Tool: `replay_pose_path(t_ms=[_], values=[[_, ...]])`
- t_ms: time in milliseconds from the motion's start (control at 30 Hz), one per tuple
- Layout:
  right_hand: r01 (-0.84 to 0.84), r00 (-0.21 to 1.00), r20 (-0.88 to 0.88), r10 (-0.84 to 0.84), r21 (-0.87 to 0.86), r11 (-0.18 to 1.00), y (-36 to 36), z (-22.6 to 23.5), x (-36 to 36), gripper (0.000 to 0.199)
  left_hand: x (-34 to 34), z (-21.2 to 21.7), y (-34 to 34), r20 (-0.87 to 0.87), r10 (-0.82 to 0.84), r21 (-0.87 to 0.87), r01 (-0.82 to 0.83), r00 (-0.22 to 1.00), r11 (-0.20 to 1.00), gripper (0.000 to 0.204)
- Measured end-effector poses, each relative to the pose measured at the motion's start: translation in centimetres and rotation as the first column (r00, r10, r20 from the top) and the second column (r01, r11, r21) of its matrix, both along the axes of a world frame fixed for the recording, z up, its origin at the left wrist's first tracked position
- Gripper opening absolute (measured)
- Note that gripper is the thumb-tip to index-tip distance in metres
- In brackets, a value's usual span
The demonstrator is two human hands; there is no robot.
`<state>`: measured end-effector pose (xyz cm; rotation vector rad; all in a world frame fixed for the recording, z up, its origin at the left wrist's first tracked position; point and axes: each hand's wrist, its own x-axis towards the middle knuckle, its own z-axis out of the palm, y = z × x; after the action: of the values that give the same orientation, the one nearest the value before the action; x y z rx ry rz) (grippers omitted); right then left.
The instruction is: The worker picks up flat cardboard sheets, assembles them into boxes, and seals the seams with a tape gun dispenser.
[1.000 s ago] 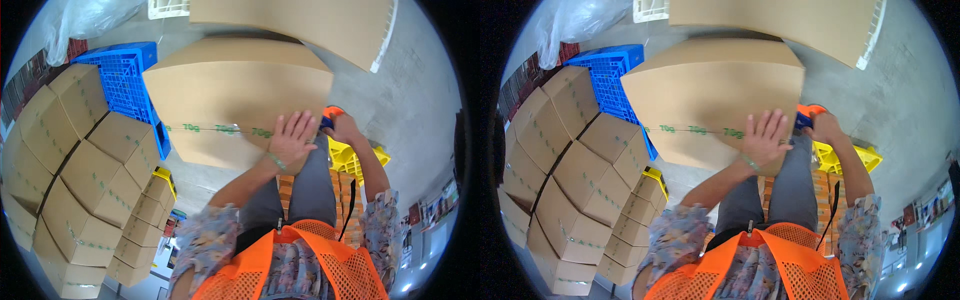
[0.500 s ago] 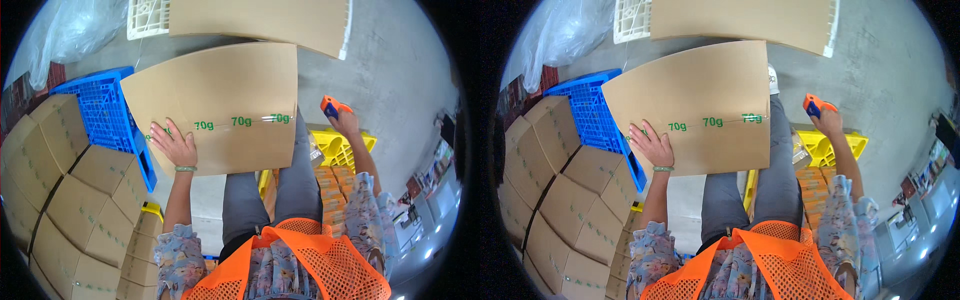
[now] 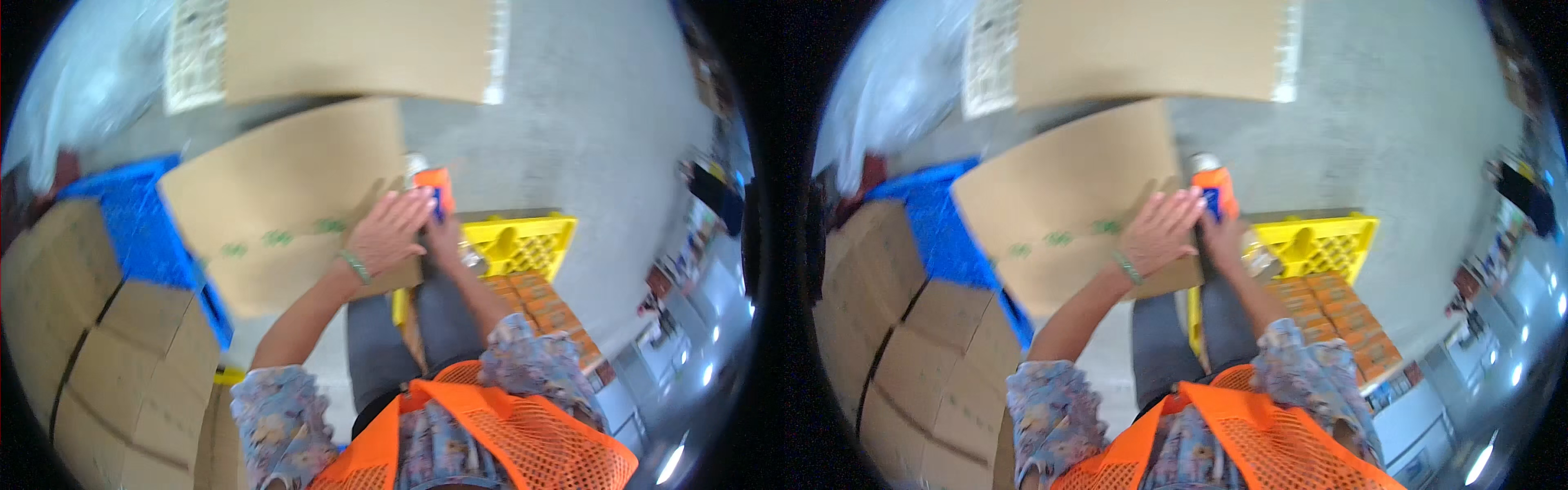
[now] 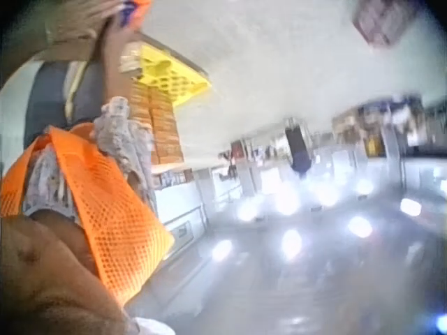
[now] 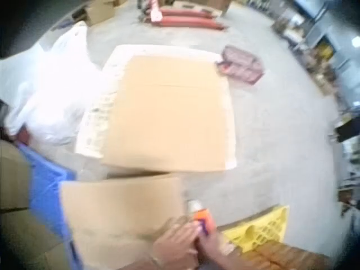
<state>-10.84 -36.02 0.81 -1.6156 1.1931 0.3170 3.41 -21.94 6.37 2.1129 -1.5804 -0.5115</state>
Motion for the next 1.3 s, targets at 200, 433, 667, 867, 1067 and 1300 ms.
replay_pose_path(t_ms=[200,433,667,867,1067,1300], values=[[-0.123,0.990,0.037,0.135,-0.227,0.966,1.3,-1.4,-1.6,0.058,3.8,-4.8,-3.2,0.104,-0.180,0.102,0.169,0.978,0.980,0.060],[0.021,0.994,-0.096,-0.057,-0.336,0.942,-3.5,-0.7,-3.8,0.061,1.0,-4.2,-1.0,0.261,-0.110,0.049,0.101,0.959,0.994,0.057],[-0.011,0.973,-0.223,-0.055,-0.285,0.958,-4.6,-1.8,-5.0,0.065,1.8,-4.0,0.8,0.349,-0.163,0.108,0.134,0.923,0.985,0.060],[0.124,0.983,-0.096,-0.155,-0.272,0.954,-4.5,-0.4,-3.6,0.063,0.8,-2.0,-0.8,0.237,-0.090,0.252,0.028,0.967,0.967,0.054],[0.018,0.984,-0.168,-0.057,-0.225,0.974,-6.8,-0.3,-3.4,0.066,0.5,-3.5,-7.3,0.216,-0.274,0.123,0.252,0.937,0.960,0.037],[0.277,0.833,0.530,-0.162,-0.144,0.950,-7.1,6.1,4.3,0.030,-0.3,-6.9,-4.1,-0.066,-0.175,0.675,0.173,0.982,0.718,0.021]])
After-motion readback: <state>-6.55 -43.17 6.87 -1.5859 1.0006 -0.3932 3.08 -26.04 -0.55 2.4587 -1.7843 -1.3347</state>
